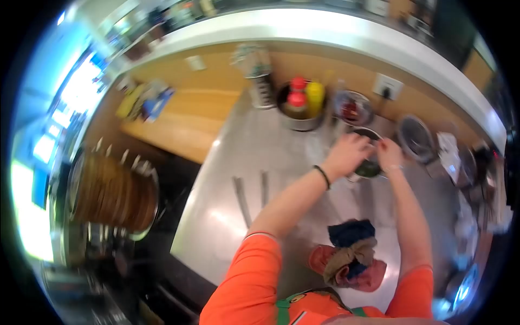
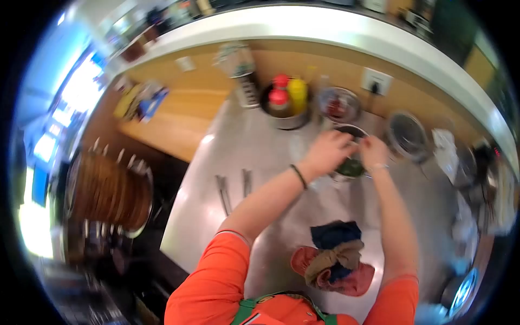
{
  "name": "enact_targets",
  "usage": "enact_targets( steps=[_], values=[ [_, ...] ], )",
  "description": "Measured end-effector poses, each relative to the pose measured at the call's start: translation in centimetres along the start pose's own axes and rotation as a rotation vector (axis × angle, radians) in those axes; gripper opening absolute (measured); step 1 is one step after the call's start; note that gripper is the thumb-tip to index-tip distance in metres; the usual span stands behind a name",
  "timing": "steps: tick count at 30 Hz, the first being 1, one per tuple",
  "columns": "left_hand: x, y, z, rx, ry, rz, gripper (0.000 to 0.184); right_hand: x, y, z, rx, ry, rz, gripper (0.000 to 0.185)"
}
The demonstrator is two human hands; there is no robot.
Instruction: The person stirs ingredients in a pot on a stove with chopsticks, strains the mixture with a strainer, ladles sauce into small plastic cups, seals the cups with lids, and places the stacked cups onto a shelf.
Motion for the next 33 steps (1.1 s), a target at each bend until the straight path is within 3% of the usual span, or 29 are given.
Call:
enact_targets(
  steps=[2,3,5,7,8,10,12,13,14,15,16,17,19,20,22,24,26,30,33],
  values=[
    [0.1,-0.3,1.4,-0.077,-0.107,0.086,0.027,-3.4,0.7,4.3,-0.008,-0.238,-0.017,0.015],
    [-5.0,-4.2,-4.4,-0.078,-0.065,0.085,0.026,0.9,1.3,0.5,-0.072,-0.140,0.118,0.014],
    [-6.1,-7.7,-3.6,-0.158,-0.106,0.154,0.026,1.4,-1.5,2.4,-0.014,-0.210,0.000,0.015],
    [-8.0,-9.6,-1.8,-0.297,-0.196,0.214,0.032,-1.2,-4.6,2.5,-0.173,0.022,0.218,0.026],
    [-9.8,-10.4,-1.1,-0.366,-0.220,0.217,0.037,-2.8,-6.8,2.2,-0.175,0.064,0.179,0.034],
    [-25.4,-7.4,5.7,-1.114,-0.380,-0.640,0.053,-4.7,-12.0,0.8,-0.147,0.104,0.166,0.042],
    [-12.7,-20.8,-1.8,-0.657,-0.045,-0.104,0.050,-5.3,-20.1,-1.2,-0.355,-0.404,-0.190,0.064],
    [-13.7,-23.7,-0.2,-0.534,0.306,-0.094,0.048,-3.9,-23.4,-2.5,0.051,-0.137,-0.778,0.063],
    [-14.0,-25.5,-0.4,-0.659,0.149,-0.186,0.049,-7.1,-27.3,-6.2,-0.522,0.053,-0.463,0.059],
    [-16.4,-24.4,3.0,-0.357,0.216,-0.040,0.047,-8.7,-30.0,-7.0,-0.386,0.056,-0.571,0.061],
    [-16.9,-24.5,5.4,-0.369,0.466,0.047,0.039,-7.8,-33.1,-5.7,-0.373,-0.123,-0.498,0.058],
    [-15.5,-24.3,7.8,-0.225,0.368,0.044,0.039,-4.9,-36.1,-3.3,-0.357,-0.302,-0.462,0.055],
    [-11.9,-23.9,9.9,-0.402,-0.093,-0.157,0.060,-1.6,-37.9,0.3,-0.296,-0.105,-0.230,0.060],
    [-11.3,-21.8,12.6,-0.322,-0.144,-0.153,0.060,-3.3,-38.8,0.0,-0.231,-0.153,-0.180,0.060],
    [-9.1,-19.1,18.1,-0.143,-0.145,-0.476,0.058,-5.3,-40.2,-0.7,-0.116,0.019,-0.181,0.060],
    [-8.7,-16.0,22.5,-0.062,-0.213,-0.405,0.058,-7.4,-43.7,1.6,-0.088,0.039,-0.199,0.057],
    [-7.7,-13.3,27.6,-0.003,-0.388,-0.277,0.053,-10.6,-48.7,5.4,-0.014,0.043,-0.228,0.052],
    [-3.4,-10.8,41.6,0.304,-0.563,-0.322,0.040,-21.2,-61.3,14.7,0.350,-0.034,-0.100,0.044],
    [-0.6,-9.1,53.1,0.392,-0.718,-0.402,0.036,-29.3,-71.1,21.4,0.666,-0.026,-0.046,0.042]
  ],
)
Point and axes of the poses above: each hand's wrist, its own y-axis towards the middle knuckle, its own x-axis out of the palm, z = x × y, the point moved 6 cm from there along y, towards the middle knuckle, and after that the axes turned 1 degree about x, right-handed, at the moved point
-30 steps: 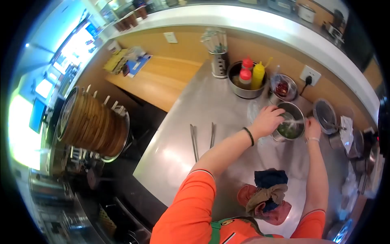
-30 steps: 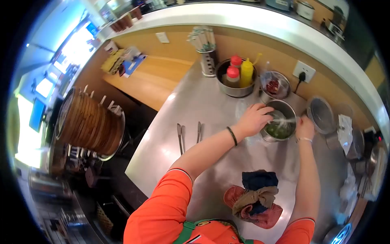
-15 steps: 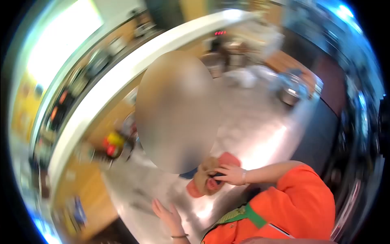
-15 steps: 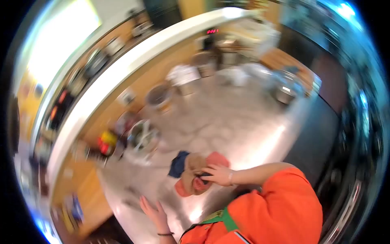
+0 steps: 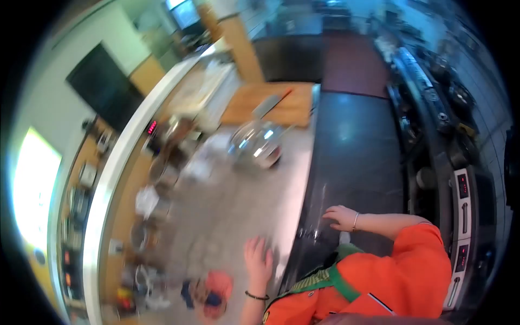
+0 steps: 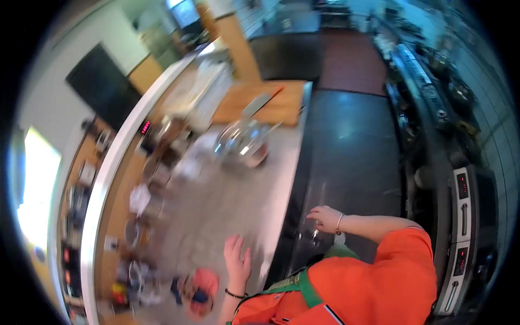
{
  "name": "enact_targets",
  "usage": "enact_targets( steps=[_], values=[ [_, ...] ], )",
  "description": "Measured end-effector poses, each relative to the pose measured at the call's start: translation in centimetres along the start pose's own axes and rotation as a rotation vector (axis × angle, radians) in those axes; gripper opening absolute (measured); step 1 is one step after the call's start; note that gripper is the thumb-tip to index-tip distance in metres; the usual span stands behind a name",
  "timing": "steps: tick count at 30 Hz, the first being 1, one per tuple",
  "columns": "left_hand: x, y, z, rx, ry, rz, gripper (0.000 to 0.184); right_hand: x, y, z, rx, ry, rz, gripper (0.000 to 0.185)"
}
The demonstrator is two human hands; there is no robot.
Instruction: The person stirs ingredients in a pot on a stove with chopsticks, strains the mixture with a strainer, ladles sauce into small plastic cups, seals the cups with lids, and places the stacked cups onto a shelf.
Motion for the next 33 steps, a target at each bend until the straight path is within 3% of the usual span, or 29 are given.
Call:
enact_targets(
  steps=[2,6,8,12,15,18,21,23,28,30,33],
  values=[
    [5.9,5.5,3.4,0.117,-0.092,-0.014,0.027,-4.1,-2.5,6.6,0.168,0.024,0.103,0.041],
    [16.8,15.3,10.9,0.065,-0.449,-0.068,0.014,-10.5,-5.7,15.7,0.261,0.145,0.192,0.039],
    [22.1,19.0,14.2,0.056,-0.580,-0.238,0.010,-13.8,-5.5,18.4,0.336,0.330,0.156,0.038],
    [31.4,27.8,19.2,0.094,-0.694,-0.395,0.009,-19.7,-3.1,25.9,0.272,0.399,0.253,0.037],
    [37.8,35.3,19.9,0.109,-0.663,-0.477,0.015,-25.5,-1.1,33.4,0.263,0.291,0.336,0.038],
    [44.6,44.0,20.3,0.159,-0.687,-0.499,0.018,-30.4,-1.5,44.4,0.435,0.209,0.378,0.038],
    [49.8,54.2,24.1,0.286,-0.714,-0.490,0.019,-34.4,-4.7,54.1,0.653,0.184,0.390,0.038],
    [52.6,60.8,27.9,0.389,-0.697,-0.545,0.016,-38.4,-7.2,58.8,0.852,0.309,0.522,0.039],
    [61.8,74.9,36.7,0.624,-0.564,-0.697,0.015,-47.5,-10.3,71.7,1.018,0.124,0.715,0.040],
    [66.3,78.9,39.7,0.823,-0.489,-0.708,0.017,-50.5,-11.1,78.8,1.036,-0.028,0.832,0.042],
    [74.6,85.9,43.1,0.820,-0.431,-0.741,0.019,-60.1,-11.8,88.2,1.100,-0.176,0.981,0.047]
  ],
)
Point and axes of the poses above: each hand's wrist, its own y-axis towards the middle knuckle, its own x-axis out of the palm, z = x × y, the point moved 6 cm from there along y, towards the middle knuckle, and after that the axes turned 1 degree about x, right-handed, at the moved point
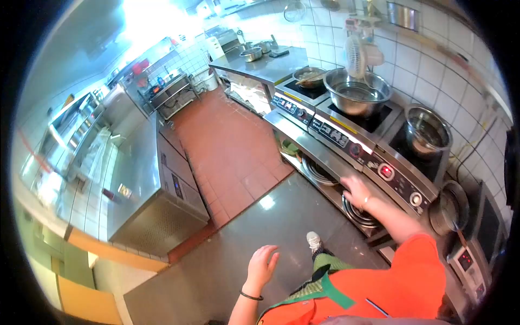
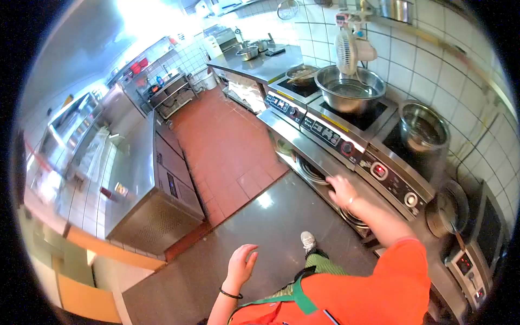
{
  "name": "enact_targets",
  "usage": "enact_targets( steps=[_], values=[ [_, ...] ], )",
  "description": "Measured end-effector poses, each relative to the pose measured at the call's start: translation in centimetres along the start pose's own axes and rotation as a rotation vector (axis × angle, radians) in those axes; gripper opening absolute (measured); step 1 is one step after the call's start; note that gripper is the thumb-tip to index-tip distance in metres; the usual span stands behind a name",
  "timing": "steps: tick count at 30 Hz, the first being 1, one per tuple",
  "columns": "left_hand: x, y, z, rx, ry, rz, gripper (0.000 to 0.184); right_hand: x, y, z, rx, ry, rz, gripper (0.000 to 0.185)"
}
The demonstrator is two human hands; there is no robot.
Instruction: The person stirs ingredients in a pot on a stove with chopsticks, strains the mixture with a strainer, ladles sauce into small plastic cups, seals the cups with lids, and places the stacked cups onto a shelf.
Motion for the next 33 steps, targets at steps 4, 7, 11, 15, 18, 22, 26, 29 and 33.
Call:
enact_targets(
  steps=[4,7,11,15,18,22,26,29,33],
  values=[
    [0.5,8.7,-9.2,-0.140,-0.009,-0.061,0.020,0.8,19.3,3.2,-0.018,-0.086,0.230,0.050],
    [-1.1,15.1,-13.5,-0.172,0.000,-0.040,0.020,-1.1,33.5,5.7,0.013,-0.135,0.304,0.045],
    [-4.0,22.4,-21.3,-0.297,-0.052,0.031,0.019,-1.1,48.9,10.2,0.110,-0.334,0.333,0.033],
    [-3.6,31.7,-31.7,-0.333,-0.038,-0.029,0.019,2.4,58.0,15.5,0.176,-0.543,0.346,0.032],
    [-3.3,42.0,-39.0,-0.203,-0.017,-0.137,0.019,3.5,61.6,17.2,0.401,-0.386,0.282,0.027],
    [-4.5,57.8,-42.5,0.038,0.055,-0.301,0.018,3.0,64.1,15.7,0.212,-0.585,0.194,0.013],
    [-3.9,70.1,-44.5,0.187,0.009,-0.402,0.017,-3.1,61.8,14.0,0.316,-0.373,0.367,0.015],
    [-0.7,76.9,-43.7,0.265,0.034,-0.578,0.018,-7.5,59.5,15.9,0.616,0.009,0.573,0.027],
    [2.7,80.7,-40.0,0.435,0.004,-0.580,0.020,-6.2,58.2,22.6,0.965,0.415,0.695,0.022]
  ],
)
Point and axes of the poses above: each hand's wrist, its own y-axis towards the middle knuckle, its own x-axis out of the palm, z = x × y, the point moved 6 cm from there along y, towards the middle knuckle, and after that the axes turned 1 degree about x, right-handed, at the moved point
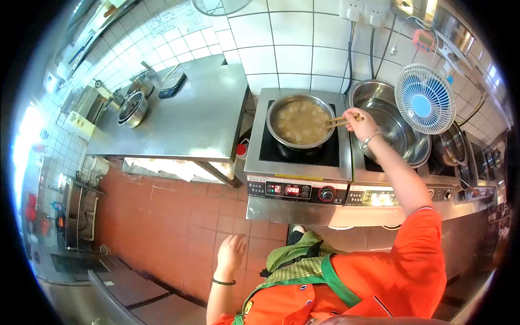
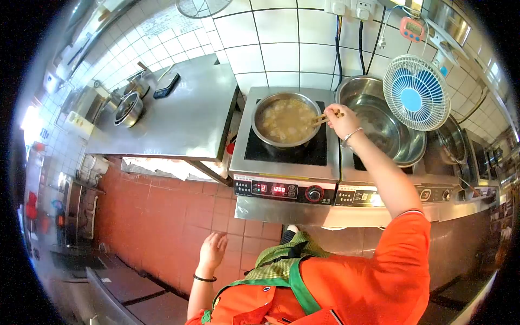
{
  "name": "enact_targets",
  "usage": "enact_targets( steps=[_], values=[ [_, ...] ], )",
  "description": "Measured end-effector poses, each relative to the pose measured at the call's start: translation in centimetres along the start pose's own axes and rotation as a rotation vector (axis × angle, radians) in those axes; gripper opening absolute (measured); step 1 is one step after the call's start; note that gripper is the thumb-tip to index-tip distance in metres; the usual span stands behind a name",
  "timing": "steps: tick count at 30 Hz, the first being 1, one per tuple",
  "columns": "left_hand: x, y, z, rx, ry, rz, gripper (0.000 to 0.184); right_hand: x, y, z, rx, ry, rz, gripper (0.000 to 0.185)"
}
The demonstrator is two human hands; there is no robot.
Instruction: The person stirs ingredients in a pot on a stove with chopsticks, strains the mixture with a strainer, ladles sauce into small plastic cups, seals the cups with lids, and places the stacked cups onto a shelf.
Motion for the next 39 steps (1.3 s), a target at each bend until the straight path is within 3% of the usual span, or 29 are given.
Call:
enact_targets(
  steps=[2,4,8,14,18,20,21,24,30,34,36,37,38,39],
  values=[
    [0.2,1.5,0.4,0.008,-0.054,0.010,0.020,1.1,1.8,1.8,0.037,0.108,0.055,0.021],
    [1.1,1.3,0.3,-0.040,-0.074,-0.052,0.020,2.4,2.6,3.7,0.169,0.468,0.125,0.021],
    [1.5,1.1,-1.3,-0.104,-0.089,-0.047,0.019,5.1,4.4,5.2,0.124,0.705,-0.026,0.023],
    [0.3,4.8,-1.8,-0.018,-0.088,-0.074,0.019,4.5,2.1,-0.4,0.072,0.350,-0.328,0.024],
    [0.2,7.4,-3.5,0.011,-0.107,-0.123,0.018,2.6,-0.7,-5.3,-0.086,0.173,-0.379,0.021],
    [0.1,8.5,-4.2,0.046,-0.131,-0.165,0.018,4.0,-2.2,-7.3,-0.317,0.095,-0.464,0.016],
    [-0.1,9.4,-4.4,0.055,-0.137,-0.171,0.018,5.3,-2.6,-7.6,-0.415,-0.124,-0.427,0.013],
    [-0.5,11.3,-4.7,0.101,-0.091,-0.244,0.018,8.5,-3.1,-7.2,-0.609,-0.238,-0.260,0.012],
    [-1.4,14.0,-5.7,0.166,-0.113,-0.281,0.019,9.0,-1.4,-6.1,-0.644,-0.373,-0.009,0.013],
    [-1.2,14.2,-7.4,0.174,-0.124,-0.280,0.021,5.3,-0.8,-4.4,-0.463,-0.346,0.159,0.014],
    [-1.1,14.2,-7.9,0.178,-0.132,-0.279,0.021,3.7,0.3,0.9,-0.163,0.097,0.243,0.020],
    [-1.3,14.3,-7.8,0.180,-0.133,-0.279,0.021,2.9,0.1,1.5,-0.030,0.106,0.277,0.026],
    [-1.4,14.4,-7.8,0.182,-0.133,-0.279,0.021,2.7,0.0,2.1,-0.030,0.102,0.276,0.026],
    [-1.2,14.5,-7.9,0.180,-0.137,-0.280,0.021,2.6,-0.4,3.5,0.047,0.282,0.304,0.026]
  ],
)
Point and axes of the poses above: each hand's wrist, its own y-axis towards the middle knuckle, its own x-axis out of the palm, z = x × y, the point moved 6 cm from there along y, towards the middle knuckle, and after that the axes turned 1 degree about x, right-handed, at the moved point
